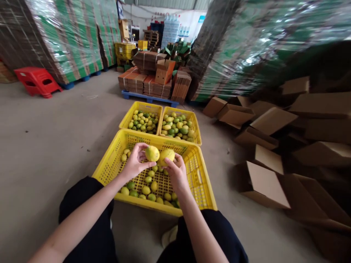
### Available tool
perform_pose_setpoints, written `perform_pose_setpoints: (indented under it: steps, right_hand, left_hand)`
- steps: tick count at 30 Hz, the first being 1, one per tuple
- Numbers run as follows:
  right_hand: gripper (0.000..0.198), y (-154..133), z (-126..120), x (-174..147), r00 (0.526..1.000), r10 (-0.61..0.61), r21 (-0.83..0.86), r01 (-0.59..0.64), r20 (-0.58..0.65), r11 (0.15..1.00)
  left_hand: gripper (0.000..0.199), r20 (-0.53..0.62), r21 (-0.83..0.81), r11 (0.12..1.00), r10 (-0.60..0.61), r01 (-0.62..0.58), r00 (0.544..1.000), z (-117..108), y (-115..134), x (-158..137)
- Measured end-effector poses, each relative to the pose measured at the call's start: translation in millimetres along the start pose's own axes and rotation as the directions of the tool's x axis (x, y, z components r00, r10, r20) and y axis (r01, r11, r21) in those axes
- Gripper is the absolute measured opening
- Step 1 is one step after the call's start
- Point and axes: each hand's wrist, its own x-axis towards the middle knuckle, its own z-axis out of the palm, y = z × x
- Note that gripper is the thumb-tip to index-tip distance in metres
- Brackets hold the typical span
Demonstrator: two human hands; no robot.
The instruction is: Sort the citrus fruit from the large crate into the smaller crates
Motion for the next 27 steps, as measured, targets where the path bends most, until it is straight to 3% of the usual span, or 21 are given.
perform_pose_setpoints:
  steps: [3,6,9,12,17,22,27]
  right_hand:
    - [0.051,-5.8,0.8,-6.0,0.994,-0.098,-0.038,0.099,0.038,0.994]
    - [0.052,-14.4,-0.9,-12.0,0.977,-0.198,-0.092,0.205,0.082,0.974]
    - [0.057,-18.5,-4.2,-12.7,0.970,-0.224,-0.152,0.237,0.098,0.960]
    - [0.062,-13.7,-6.8,-7.5,0.980,-0.185,-0.167,0.195,0.074,0.966]
    - [0.052,5.2,-5.6,4.3,0.992,-0.120,-0.135,0.122,0.029,0.983]
    - [0.039,17.4,0.8,5.4,0.998,0.033,-0.110,-0.026,0.059,0.994]
    - [0.045,21.9,8.4,-1.0,0.992,0.125,-0.046,-0.124,0.009,0.991]
  left_hand:
    - [0.062,0.066,0.010,1.000,-0.006,0.006,0.998,-3.1,4.2,0.3]
    - [0.062,0.145,-0.116,0.990,-0.067,0.084,0.987,-4.9,6.6,2.1]
    - [0.065,0.182,-0.214,0.963,-0.125,0.163,0.975,-5.0,5.7,3.4]
    - [0.064,0.155,-0.252,0.948,-0.158,0.194,0.975,-2.6,3.8,2.3]
    - [0.047,-0.021,-0.232,0.958,-0.180,0.171,0.983,2.5,-1.3,-0.3]
    - [0.053,0.074,-0.251,0.921,-0.290,0.299,0.954,3.7,-10.9,-1.0]
    - [0.052,0.104,-0.055,0.955,-0.285,0.291,0.953,9.1,-11.6,-6.8]
